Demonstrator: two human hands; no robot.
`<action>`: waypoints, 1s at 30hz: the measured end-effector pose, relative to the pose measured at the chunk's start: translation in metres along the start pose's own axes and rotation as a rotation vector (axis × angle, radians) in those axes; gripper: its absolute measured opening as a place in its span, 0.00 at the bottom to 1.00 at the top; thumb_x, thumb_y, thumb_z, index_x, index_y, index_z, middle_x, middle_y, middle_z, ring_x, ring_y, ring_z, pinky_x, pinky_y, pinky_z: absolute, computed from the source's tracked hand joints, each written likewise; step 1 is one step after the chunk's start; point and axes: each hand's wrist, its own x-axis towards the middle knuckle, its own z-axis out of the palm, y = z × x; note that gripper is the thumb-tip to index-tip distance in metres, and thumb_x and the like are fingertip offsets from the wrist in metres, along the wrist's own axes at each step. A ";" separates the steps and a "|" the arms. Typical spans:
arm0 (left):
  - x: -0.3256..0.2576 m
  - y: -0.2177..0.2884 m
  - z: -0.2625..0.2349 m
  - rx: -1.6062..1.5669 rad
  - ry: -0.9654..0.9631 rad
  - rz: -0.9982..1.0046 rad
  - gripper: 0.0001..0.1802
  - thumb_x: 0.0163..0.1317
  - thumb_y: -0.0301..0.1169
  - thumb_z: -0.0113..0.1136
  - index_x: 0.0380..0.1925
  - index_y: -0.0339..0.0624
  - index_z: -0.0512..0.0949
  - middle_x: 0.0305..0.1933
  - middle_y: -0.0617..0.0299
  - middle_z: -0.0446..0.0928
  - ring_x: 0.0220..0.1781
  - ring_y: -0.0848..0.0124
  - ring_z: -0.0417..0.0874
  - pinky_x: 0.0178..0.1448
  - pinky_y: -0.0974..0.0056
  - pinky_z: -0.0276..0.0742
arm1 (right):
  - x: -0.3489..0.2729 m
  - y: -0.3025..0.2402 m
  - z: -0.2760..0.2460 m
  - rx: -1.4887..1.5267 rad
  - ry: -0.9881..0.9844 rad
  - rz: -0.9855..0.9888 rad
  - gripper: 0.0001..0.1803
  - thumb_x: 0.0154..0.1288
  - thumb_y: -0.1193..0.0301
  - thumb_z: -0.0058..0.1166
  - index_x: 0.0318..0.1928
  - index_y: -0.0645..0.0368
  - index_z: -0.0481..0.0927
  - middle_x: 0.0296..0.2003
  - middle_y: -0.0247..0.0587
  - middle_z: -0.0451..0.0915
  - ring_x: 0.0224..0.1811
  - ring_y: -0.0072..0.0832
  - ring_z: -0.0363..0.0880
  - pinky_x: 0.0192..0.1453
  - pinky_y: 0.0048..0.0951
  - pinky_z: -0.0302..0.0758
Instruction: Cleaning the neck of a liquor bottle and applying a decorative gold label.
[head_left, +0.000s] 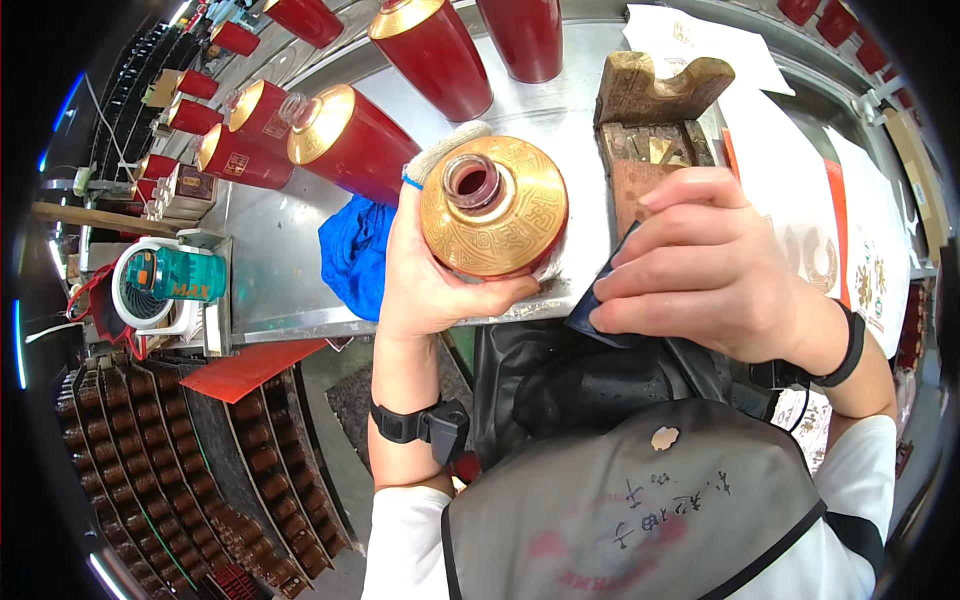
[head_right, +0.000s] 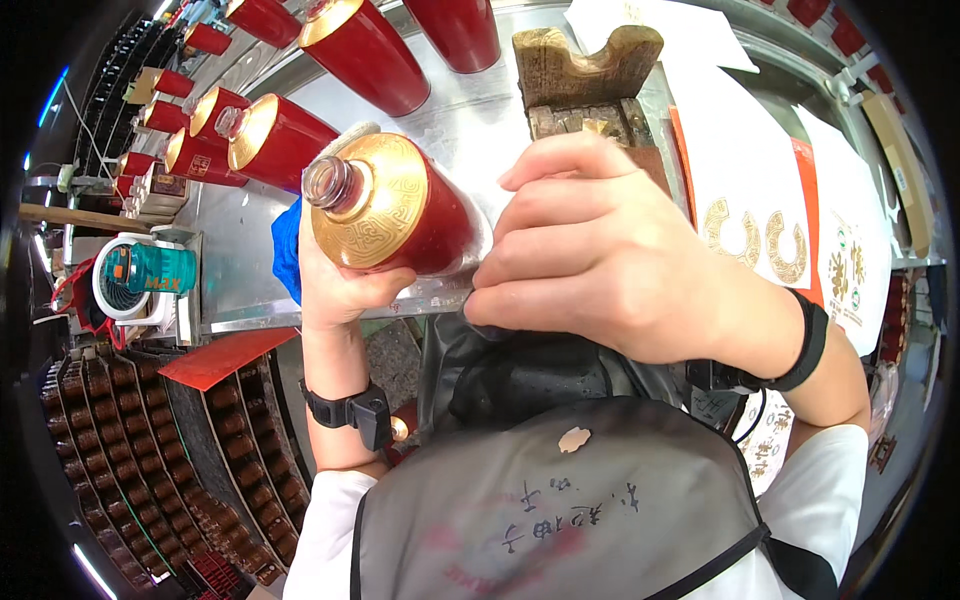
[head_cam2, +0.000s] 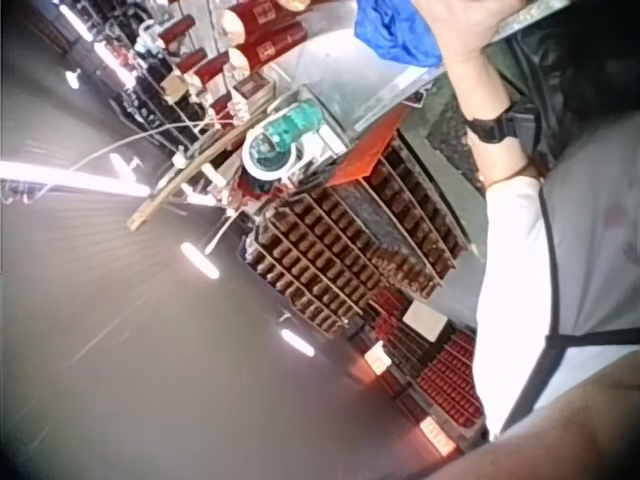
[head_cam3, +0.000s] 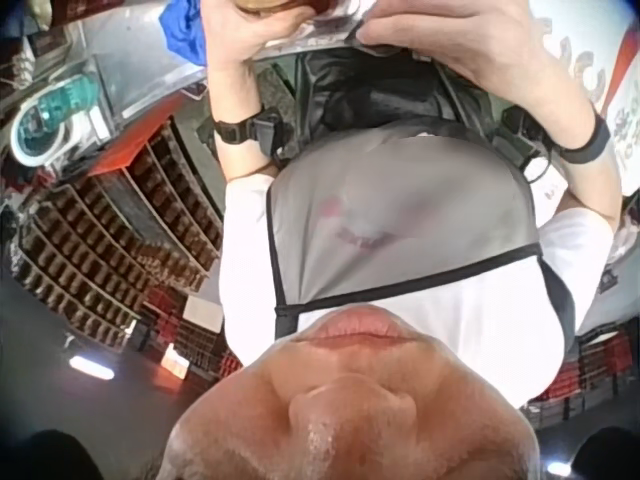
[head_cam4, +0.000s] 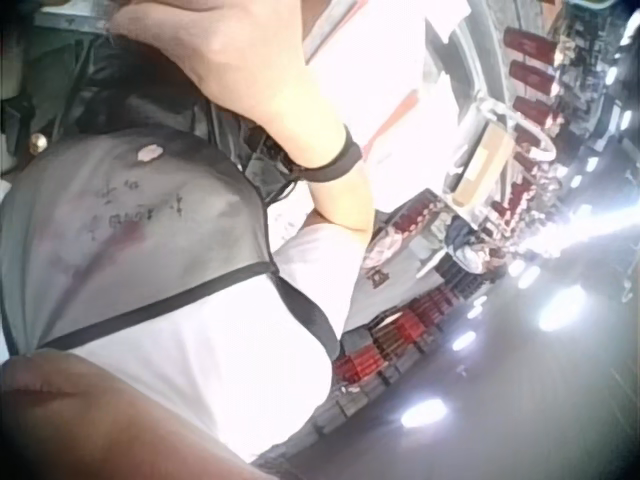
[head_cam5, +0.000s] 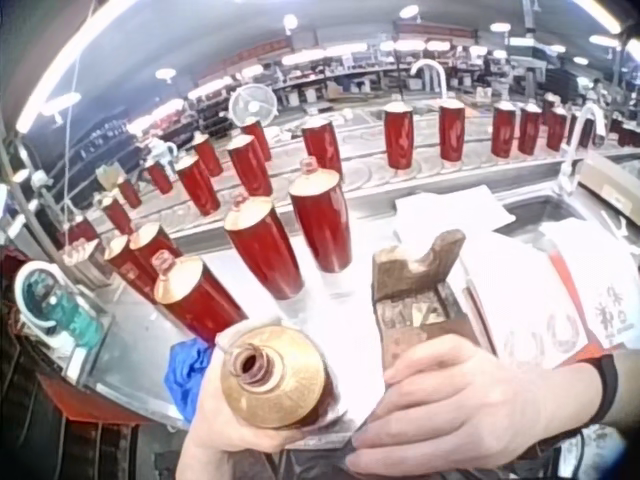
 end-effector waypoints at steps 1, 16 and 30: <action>0.000 0.000 0.000 -0.033 -0.001 -0.006 0.58 0.31 0.29 0.85 0.66 0.33 0.61 0.61 0.53 0.74 0.63 0.65 0.77 0.69 0.58 0.72 | -0.003 0.000 -0.007 -0.018 0.010 0.026 0.09 0.56 0.67 0.59 0.37 0.47 0.88 0.38 0.24 0.86 0.40 0.24 0.81 0.58 0.37 0.68; -0.003 0.002 0.006 -0.012 0.023 -0.015 0.59 0.31 0.26 0.84 0.67 0.36 0.59 0.61 0.55 0.73 0.64 0.66 0.76 0.68 0.58 0.72 | 0.003 -0.003 -0.012 -0.056 0.099 0.122 0.15 0.48 0.71 0.62 0.40 0.53 0.87 0.38 0.31 0.85 0.40 0.30 0.80 0.57 0.41 0.70; -0.018 -0.014 0.053 0.389 0.470 0.275 0.53 0.33 0.42 0.87 0.57 0.35 0.63 0.56 0.48 0.70 0.59 0.51 0.73 0.63 0.51 0.68 | 0.036 -0.033 -0.017 -0.212 0.016 0.104 0.18 0.43 0.73 0.64 0.40 0.61 0.86 0.32 0.36 0.82 0.32 0.34 0.77 0.44 0.37 0.76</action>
